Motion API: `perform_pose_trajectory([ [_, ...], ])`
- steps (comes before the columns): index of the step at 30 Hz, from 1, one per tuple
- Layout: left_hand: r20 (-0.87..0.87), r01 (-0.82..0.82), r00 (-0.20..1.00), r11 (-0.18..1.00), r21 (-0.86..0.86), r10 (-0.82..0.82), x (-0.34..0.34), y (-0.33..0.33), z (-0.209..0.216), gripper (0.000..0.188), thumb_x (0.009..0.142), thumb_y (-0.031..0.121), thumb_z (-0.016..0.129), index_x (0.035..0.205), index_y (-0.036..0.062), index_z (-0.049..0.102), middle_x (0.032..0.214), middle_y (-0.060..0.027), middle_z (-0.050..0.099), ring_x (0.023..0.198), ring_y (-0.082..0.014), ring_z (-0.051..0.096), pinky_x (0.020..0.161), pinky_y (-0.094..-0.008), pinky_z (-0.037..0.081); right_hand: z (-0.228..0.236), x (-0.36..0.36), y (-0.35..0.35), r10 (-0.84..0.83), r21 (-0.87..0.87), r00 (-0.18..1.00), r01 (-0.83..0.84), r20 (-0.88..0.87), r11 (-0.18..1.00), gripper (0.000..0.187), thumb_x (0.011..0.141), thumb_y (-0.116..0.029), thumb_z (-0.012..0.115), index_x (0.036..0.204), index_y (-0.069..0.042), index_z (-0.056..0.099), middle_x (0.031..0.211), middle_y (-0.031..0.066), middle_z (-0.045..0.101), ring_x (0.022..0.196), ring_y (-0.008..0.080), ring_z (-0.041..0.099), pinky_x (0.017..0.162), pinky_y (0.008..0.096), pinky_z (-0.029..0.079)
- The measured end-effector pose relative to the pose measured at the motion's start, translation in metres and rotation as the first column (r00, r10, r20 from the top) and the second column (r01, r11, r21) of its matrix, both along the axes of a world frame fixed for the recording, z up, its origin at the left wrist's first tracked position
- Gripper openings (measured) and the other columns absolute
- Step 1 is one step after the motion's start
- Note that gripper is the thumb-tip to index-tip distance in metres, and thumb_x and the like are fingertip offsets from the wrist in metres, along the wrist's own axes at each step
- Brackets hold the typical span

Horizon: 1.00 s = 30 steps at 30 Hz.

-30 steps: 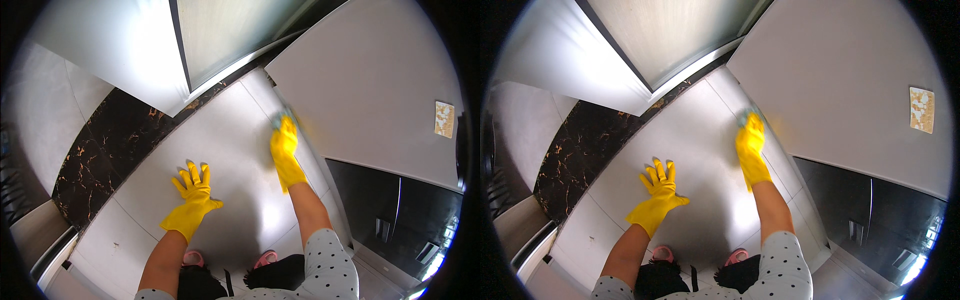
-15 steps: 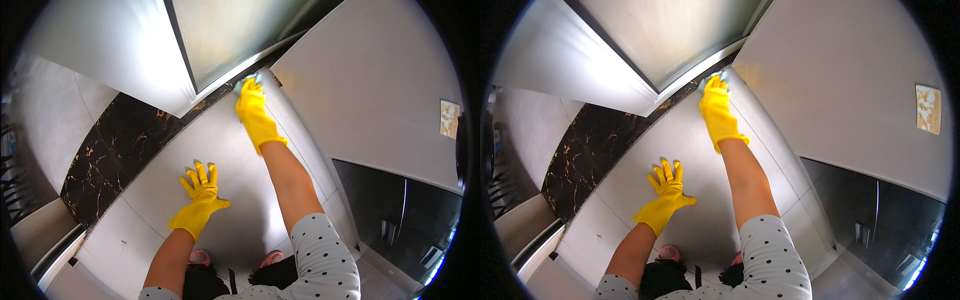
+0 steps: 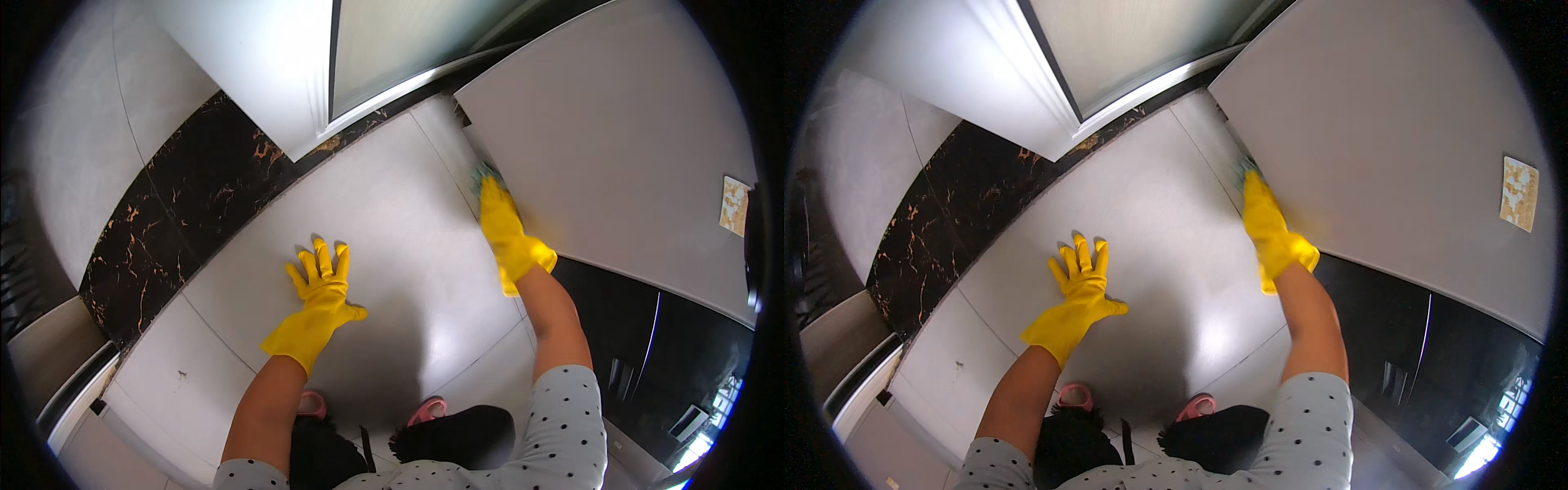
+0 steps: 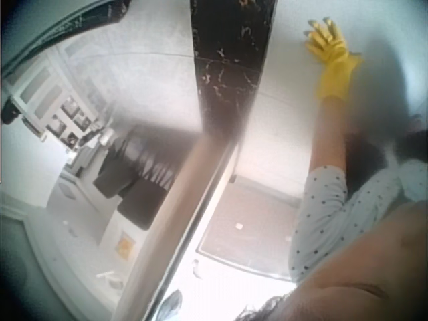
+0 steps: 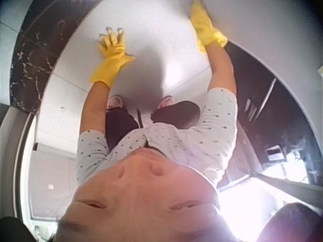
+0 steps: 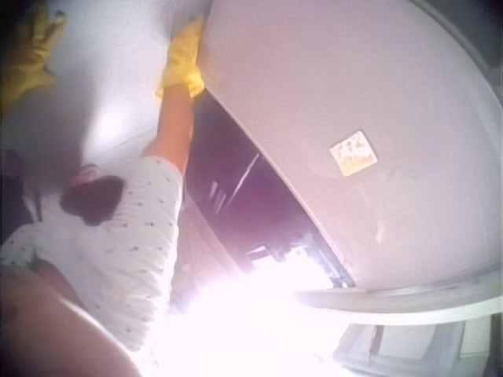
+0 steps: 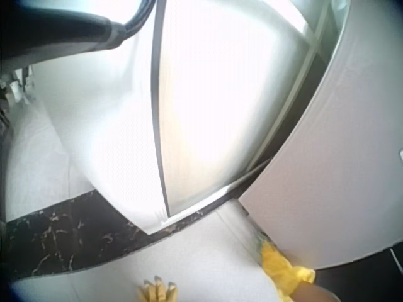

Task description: The person walks through the house and then kneels on the floor to clean the kitchen floor and the lower part of the cabinet using a cloth.

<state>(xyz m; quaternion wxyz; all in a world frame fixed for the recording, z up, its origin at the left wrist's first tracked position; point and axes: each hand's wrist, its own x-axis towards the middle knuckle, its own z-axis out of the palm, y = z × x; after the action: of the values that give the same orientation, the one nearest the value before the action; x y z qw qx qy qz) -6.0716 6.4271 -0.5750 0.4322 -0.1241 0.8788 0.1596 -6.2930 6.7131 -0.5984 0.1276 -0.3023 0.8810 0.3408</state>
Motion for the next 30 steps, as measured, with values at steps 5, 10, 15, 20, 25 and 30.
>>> perform_pose_trajectory([
  [5,-0.02,-0.028,0.999,0.999,0.02,0.028,0.004,-0.002,0.0,0.143,0.058,0.063,0.086,0.161,0.0174,-0.002,0.161,-0.031,-0.016,0.149,-0.0535,-0.006,0.115,-0.0686,0.0,0.004,-0.003,-0.009,0.009,-0.02,1.0,-0.009,-0.009,1.0,0.041,0.091,-0.017,0.057,0.13,-0.004,0.06,0.138,0.0137,0.058,0.126,0.0326,0.055,0.104,0.0467,0.045],
  [10,-0.093,0.022,0.995,0.999,0.041,-0.018,-0.005,0.007,-0.003,0.144,0.057,0.062,0.087,0.161,0.0176,-0.001,0.162,-0.031,-0.015,0.149,-0.0538,-0.007,0.115,-0.0687,0.0,-0.007,-0.059,-0.046,-0.027,0.118,0.996,0.038,-0.088,0.992,0.04,0.091,-0.017,0.057,0.13,-0.004,0.06,0.137,0.0134,0.058,0.124,0.032,0.056,0.103,0.0459,0.046],
  [15,-0.025,-0.028,0.999,0.999,0.039,0.029,0.006,-0.007,-0.002,0.145,0.055,0.063,0.089,0.161,0.018,-0.001,0.162,-0.031,-0.015,0.149,-0.0541,-0.007,0.115,-0.0688,0.001,0.004,0.01,0.002,-0.002,0.069,1.0,0.0,0.018,0.998,0.039,0.092,-0.016,0.057,0.129,-0.005,0.06,0.136,0.0131,0.059,0.123,0.0313,0.057,0.103,0.045,0.047],
  [20,-0.036,0.007,0.999,0.998,0.064,-0.004,-0.004,0.003,0.001,0.145,0.055,0.063,0.089,0.16,0.018,0.0,0.162,-0.0308,-0.014,0.149,-0.0543,-0.006,0.115,-0.0688,0.0,-0.003,-0.047,-0.038,-0.019,0.104,0.998,0.026,-0.064,0.994,0.038,0.092,-0.015,0.057,0.128,-0.005,0.061,0.134,0.0129,0.059,0.121,0.0307,0.057,0.102,0.0441,0.048],
  [25,-0.087,-0.008,0.996,0.999,0.051,0.012,0.01,-0.006,-0.008,0.144,0.056,0.064,0.088,0.16,0.0182,0.0,0.162,-0.0303,-0.013,0.149,-0.0542,-0.005,0.115,-0.0688,-0.001,-0.006,-0.009,-0.014,-0.011,0.116,1.0,0.009,0.024,0.993,0.036,0.093,-0.014,0.057,0.128,-0.006,0.061,0.133,0.0126,0.06,0.12,0.0301,0.058,0.101,0.0432,0.048],
  [30,-0.051,0.003,0.999,0.999,0.055,0.0,0.006,-0.004,-0.003,0.144,0.056,0.065,0.087,0.16,0.0186,0.0,0.163,-0.03,-0.013,0.149,-0.054,-0.006,0.115,-0.0687,-0.001,-0.001,-0.008,-0.011,-0.003,0.076,0.999,0.0,0.039,0.997,0.035,0.093,-0.013,0.058,0.127,-0.006,0.061,0.132,0.0123,0.06,0.119,0.0295,0.058,0.1,0.0424,0.049],
])
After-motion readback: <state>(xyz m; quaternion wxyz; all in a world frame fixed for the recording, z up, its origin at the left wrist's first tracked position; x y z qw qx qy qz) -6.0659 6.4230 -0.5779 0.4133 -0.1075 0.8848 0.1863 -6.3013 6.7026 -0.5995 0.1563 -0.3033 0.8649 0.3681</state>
